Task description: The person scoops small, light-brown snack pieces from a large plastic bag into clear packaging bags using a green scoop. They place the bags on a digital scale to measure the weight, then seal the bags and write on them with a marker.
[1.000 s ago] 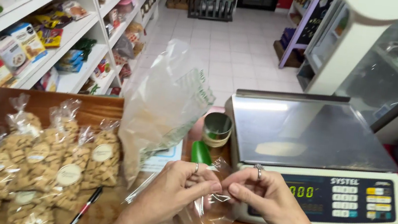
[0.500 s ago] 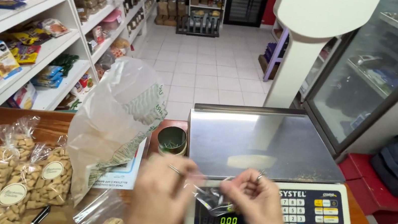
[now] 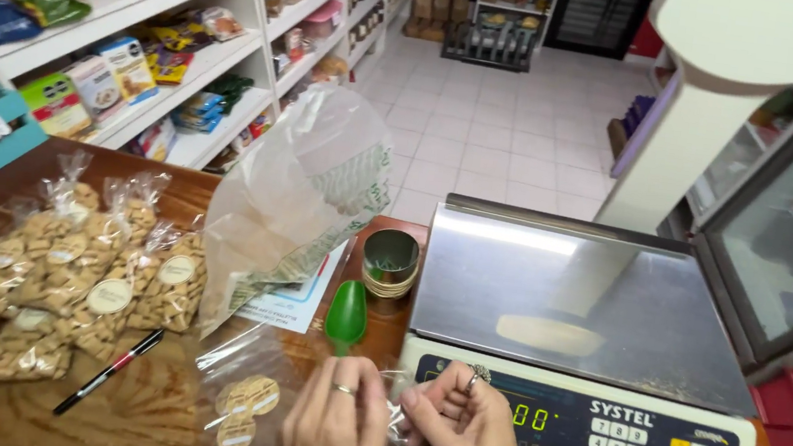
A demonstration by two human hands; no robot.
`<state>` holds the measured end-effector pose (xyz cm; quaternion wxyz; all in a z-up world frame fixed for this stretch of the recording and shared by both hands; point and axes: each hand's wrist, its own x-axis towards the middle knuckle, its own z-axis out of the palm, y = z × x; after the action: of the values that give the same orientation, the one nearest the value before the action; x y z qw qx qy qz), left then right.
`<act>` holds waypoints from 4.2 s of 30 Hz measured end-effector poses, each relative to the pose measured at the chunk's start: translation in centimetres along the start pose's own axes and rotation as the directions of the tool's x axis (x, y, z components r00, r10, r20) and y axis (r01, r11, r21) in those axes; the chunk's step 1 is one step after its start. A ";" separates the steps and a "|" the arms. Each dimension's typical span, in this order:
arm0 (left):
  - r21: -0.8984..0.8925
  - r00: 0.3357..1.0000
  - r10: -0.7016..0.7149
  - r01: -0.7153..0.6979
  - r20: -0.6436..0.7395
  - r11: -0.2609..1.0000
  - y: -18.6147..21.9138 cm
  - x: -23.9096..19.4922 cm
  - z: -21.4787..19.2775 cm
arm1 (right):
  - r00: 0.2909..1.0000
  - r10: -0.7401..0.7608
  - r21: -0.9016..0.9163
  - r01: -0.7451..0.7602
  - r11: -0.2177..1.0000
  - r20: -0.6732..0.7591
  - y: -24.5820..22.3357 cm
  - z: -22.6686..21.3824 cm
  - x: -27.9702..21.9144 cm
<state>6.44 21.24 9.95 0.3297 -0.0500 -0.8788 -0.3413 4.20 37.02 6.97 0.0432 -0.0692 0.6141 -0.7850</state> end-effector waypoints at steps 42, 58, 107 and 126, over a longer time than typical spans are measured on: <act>0.383 0.857 -0.439 0.323 0.270 0.865 -19.0 4.5 -3.4 | 0.927 0.212 -0.857 -0.368 0.361 -0.308 -2.6 3.4 9.2; 0.290 0.947 -0.306 0.266 0.101 0.919 -24.5 0.2 -0.5 | 0.881 -0.019 -0.873 0.471 0.130 0.472 -5.7 12.2 28.5; -0.034 0.827 0.173 -0.184 0.535 0.982 0.2 17.8 -3.0 | 0.956 -0.024 -0.180 -0.031 0.983 -0.292 -15.5 -7.0 6.7; -0.237 0.585 0.282 -0.155 0.760 0.959 12.7 20.0 11.8 | 0.837 -0.059 -0.219 -0.073 0.973 -0.543 -18.3 -15.9 -2.7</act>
<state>-11.59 35.69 22.95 -0.0543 -0.3261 -0.8935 -0.3040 4.63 57.11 20.78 -0.1392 0.1552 0.6879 -0.6952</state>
